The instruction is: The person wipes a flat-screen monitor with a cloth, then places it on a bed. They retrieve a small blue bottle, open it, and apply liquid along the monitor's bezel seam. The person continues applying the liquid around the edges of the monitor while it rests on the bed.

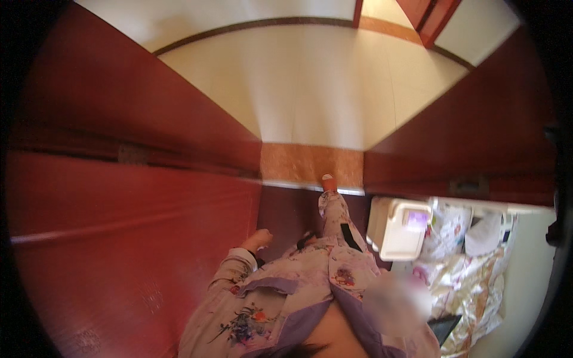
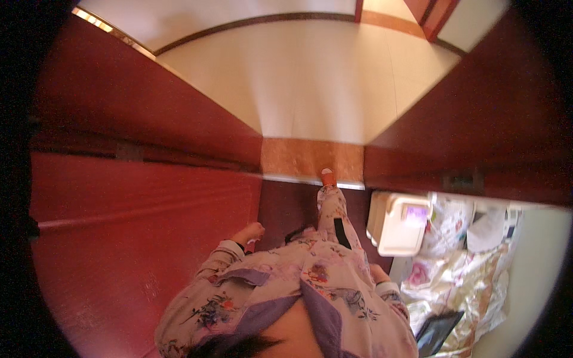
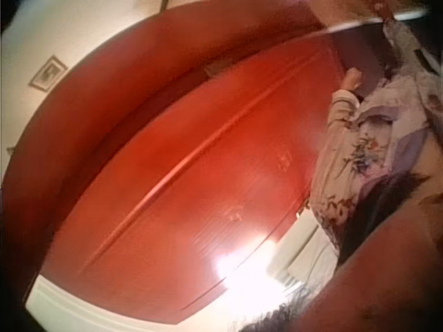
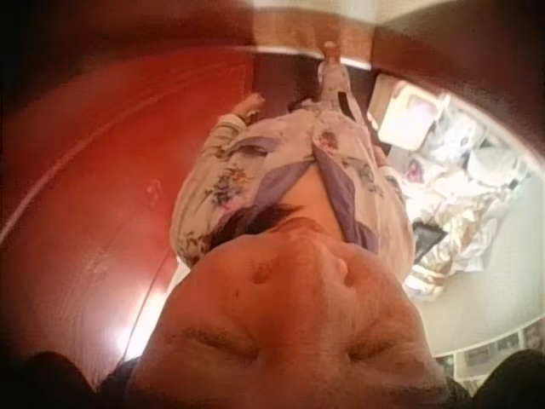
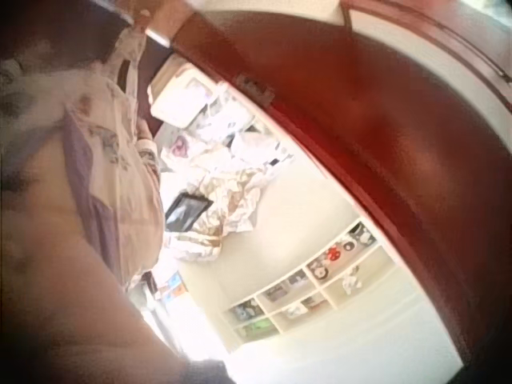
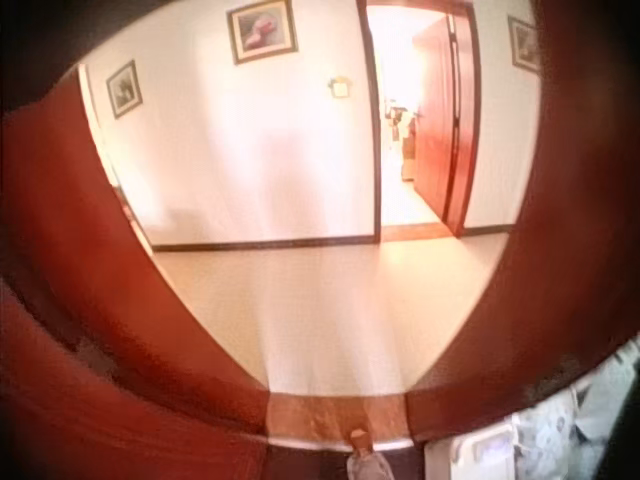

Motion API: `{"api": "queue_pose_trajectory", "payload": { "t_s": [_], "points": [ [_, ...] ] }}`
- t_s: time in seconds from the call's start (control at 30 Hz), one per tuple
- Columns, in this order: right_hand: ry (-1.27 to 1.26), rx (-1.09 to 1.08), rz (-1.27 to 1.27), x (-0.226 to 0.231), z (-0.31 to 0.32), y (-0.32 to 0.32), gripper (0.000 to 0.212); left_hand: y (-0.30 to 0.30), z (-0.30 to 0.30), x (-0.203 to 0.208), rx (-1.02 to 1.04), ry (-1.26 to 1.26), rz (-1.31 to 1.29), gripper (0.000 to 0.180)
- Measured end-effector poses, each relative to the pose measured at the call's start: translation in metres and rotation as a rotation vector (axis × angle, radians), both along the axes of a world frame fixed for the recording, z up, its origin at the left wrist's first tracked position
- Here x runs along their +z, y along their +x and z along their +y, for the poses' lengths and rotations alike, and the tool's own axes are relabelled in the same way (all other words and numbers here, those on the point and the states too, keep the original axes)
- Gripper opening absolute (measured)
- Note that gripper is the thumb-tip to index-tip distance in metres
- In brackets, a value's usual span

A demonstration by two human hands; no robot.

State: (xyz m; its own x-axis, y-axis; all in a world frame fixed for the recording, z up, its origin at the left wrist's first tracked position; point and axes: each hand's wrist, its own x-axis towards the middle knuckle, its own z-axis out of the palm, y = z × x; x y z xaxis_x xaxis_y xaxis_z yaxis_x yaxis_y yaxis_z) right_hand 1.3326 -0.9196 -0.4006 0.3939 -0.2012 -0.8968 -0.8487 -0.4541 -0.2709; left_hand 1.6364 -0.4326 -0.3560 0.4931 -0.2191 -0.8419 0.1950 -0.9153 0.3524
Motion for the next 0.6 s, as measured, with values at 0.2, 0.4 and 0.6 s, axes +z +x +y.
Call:
{"api": "queue_pose_trajectory", "payload": {
  "t_s": [0.2,0.4,0.6],
  "points": [
    [0.047,0.14,0.18,-0.03,-0.068,0.179,0.031,0.165,-0.044,-0.022,-0.285,-0.171,-0.147,0.029],
    [0.148,-0.269,0.172,-0.039,-0.125,0.453,0.029,0.282,-0.066,-0.052,-0.188,-0.095,-0.295,0.028],
    [-0.049,-0.027,-0.392,-0.035,-0.151,0.746,0.02,0.436,-0.078,-0.036,-0.159,-0.139,-0.364,0.031]
  ]
}}
